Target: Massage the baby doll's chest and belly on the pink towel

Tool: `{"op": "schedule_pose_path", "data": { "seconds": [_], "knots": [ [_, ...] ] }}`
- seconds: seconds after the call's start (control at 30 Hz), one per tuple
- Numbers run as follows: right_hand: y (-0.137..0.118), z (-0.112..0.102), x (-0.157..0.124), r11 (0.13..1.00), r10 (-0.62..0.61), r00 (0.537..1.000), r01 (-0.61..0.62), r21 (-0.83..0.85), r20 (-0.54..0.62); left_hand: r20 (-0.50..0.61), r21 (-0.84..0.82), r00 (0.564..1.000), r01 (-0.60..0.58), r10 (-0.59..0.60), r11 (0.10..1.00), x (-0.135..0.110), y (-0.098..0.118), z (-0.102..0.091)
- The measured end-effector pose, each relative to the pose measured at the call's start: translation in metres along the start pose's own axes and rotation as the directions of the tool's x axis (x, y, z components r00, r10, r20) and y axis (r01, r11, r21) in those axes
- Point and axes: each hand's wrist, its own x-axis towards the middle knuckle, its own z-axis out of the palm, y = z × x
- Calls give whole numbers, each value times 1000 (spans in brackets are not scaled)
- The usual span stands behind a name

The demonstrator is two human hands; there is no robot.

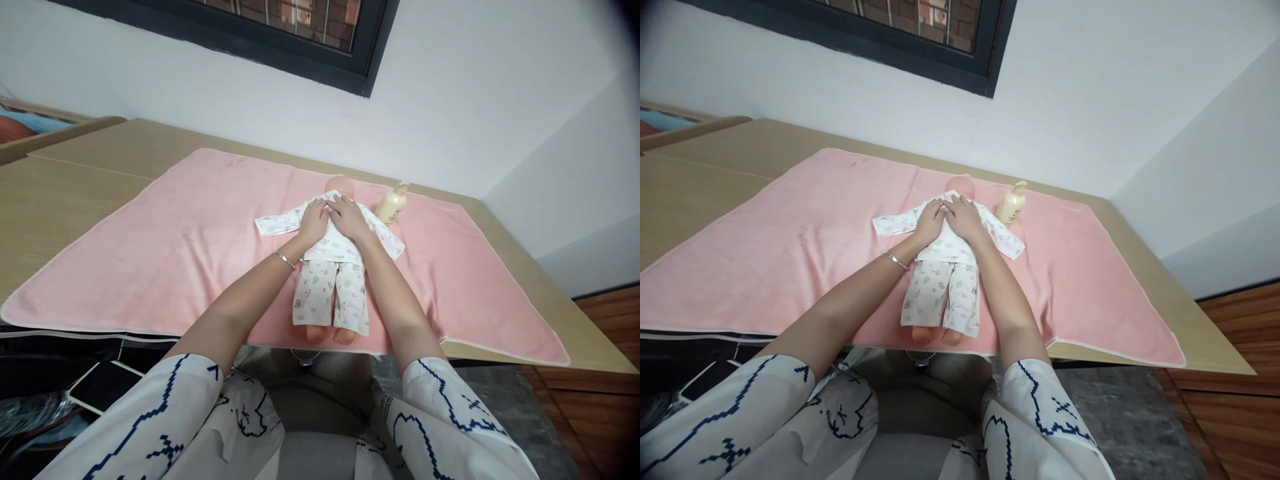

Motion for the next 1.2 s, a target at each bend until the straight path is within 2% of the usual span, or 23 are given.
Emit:
{"op": "schedule_pose_path", "data": {
  "seconds": [0.03,0.1,0.2,0.27,0.33,0.4,0.57,0.73,0.83,0.97,1.1,1.2],
  "knots": [
    [9,-4,1,999,1,1000,-1,37,11,5,4,1000,-2,2,1000,0,1,0],
    [21,-8,2,994,80,997,-79,74,-6,11,11,1000,-1,1,1000,-1,1,0],
    [14,-8,-1,980,199,979,-200,-3,-46,4,-8,1000,-2,2,1000,0,0,0],
    [-1,-5,-5,987,149,988,-151,-59,-29,8,-31,1000,-17,18,999,1,-2,0],
    [-12,-3,-6,998,40,999,-40,-57,4,20,-43,998,-50,51,998,3,-3,-1],
    [-12,-2,-4,1000,-19,1000,19,-24,22,37,-24,996,-85,86,996,4,-4,-1],
    [4,-4,0,992,123,992,-123,3,13,50,87,996,-78,73,993,2,-5,2],
    [-28,0,-5,962,263,964,-265,-63,-32,89,111,992,-99,89,989,4,-4,-3],
    [-36,1,-5,973,223,974,-225,-51,-47,160,132,980,-141,119,981,6,2,-10],
    [-8,-3,1,984,175,982,-176,-7,-69,169,234,981,-129,90,964,4,16,-15],
    [19,-4,5,961,275,958,-277,-19,-81,201,256,979,-81,29,963,9,25,-15],
    [24,-4,6,945,316,946,-321,-64,-72,177,231,983,4,-46,973,20,26,-12]
  ]
}}
